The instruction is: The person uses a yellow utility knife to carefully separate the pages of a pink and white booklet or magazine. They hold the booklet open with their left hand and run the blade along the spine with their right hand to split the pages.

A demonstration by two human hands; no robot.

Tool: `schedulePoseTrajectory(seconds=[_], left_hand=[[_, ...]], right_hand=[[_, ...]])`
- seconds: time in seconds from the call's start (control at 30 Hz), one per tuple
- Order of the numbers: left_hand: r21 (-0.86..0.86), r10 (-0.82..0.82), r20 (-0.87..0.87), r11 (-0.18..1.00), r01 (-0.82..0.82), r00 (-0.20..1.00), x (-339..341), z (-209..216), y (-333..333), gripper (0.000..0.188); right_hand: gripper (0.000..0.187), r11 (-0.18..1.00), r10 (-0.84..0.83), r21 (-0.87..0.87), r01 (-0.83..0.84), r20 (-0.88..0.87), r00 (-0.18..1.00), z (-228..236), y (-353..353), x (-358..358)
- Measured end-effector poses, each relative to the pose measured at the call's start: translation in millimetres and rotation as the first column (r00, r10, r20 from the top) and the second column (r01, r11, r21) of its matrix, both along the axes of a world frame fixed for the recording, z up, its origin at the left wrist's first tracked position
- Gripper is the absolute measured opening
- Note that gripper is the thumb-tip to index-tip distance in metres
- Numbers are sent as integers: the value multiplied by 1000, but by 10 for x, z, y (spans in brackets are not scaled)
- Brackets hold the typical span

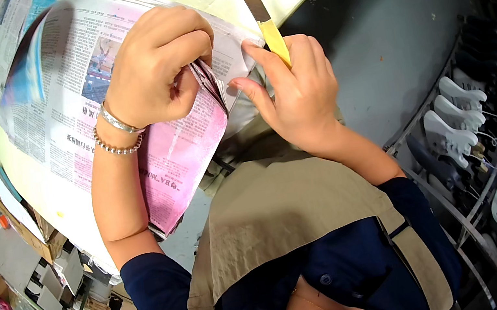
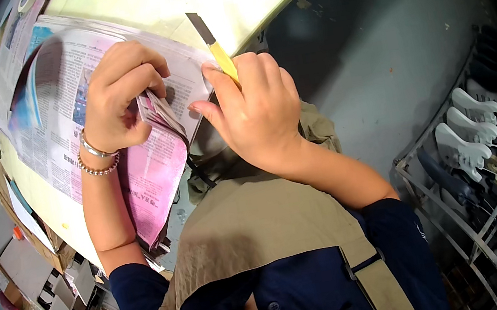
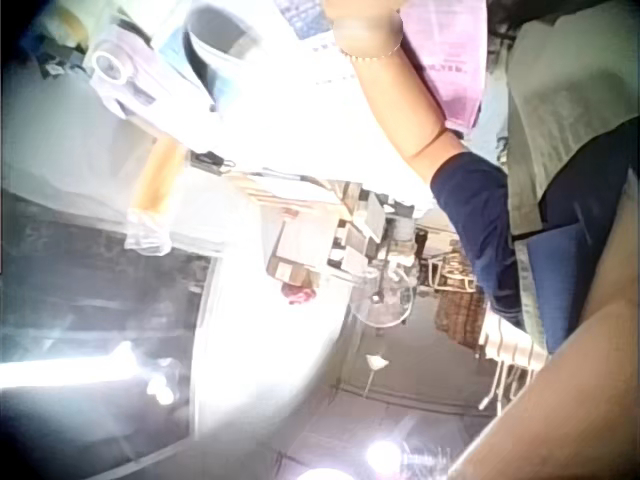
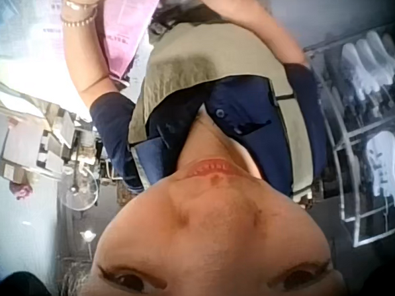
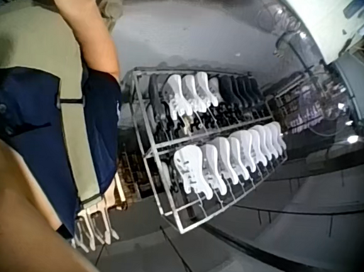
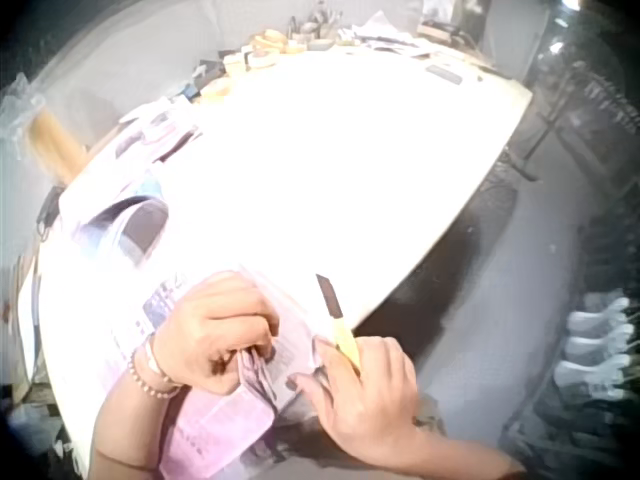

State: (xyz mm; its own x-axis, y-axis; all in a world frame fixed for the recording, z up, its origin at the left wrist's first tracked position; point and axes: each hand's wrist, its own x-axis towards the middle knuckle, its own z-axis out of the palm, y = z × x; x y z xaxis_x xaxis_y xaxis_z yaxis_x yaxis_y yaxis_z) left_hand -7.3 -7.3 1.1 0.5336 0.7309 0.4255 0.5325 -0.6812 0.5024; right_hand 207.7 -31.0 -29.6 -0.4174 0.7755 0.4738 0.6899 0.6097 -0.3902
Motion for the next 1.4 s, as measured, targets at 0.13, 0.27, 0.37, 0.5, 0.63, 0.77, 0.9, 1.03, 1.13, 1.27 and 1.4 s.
schedulePoseTrajectory(seconds=[0.13,0.27,0.37,0.5,0.63,0.77,0.9,1.03,1.13,1.27,1.4], left_hand=[[16,5,-4,1000,-5,1000,23,-15,-2,18],[24,5,3,1000,-6,1000,62,29,0,21],[19,18,-28,1000,-17,999,82,14,-6,21],[21,34,-87,999,-32,996,102,28,-26,23],[3,37,-98,999,-36,995,118,36,-24,23],[-14,27,-68,999,-28,997,123,25,-12,23],[16,16,-57,1000,-15,998,107,-1,5,22],[13,-1,-61,1000,2,998,72,0,9,18],[34,-5,-52,999,7,999,65,26,19,16],[46,-7,-20,999,8,1000,50,87,7,18],[52,9,-34,999,-7,999,34,96,-14,18]], right_hand=[[40,999,24,-38,-25,-5,1000,-25,-40,-41],[38,995,83,-51,-86,-61,995,-61,-29,-68],[36,993,71,-87,-82,-125,990,-72,11,-30],[40,989,-23,-146,3,-139,990,-46,39,20],[43,986,-24,-167,2,-132,991,-64,51,20],[41,956,-46,-292,-12,-190,981,-47,56,14],[38,931,-63,-362,-37,-260,963,-47,62,4],[36,937,-49,-347,-52,-274,960,-43,50,-11],[34,917,-46,-384,-106,-365,930,-48,87,-33],[29,841,-72,-517,-159,-399,914,-11,191,-55],[21,830,-43,-508,-228,-466,884,-19,271,-106]])
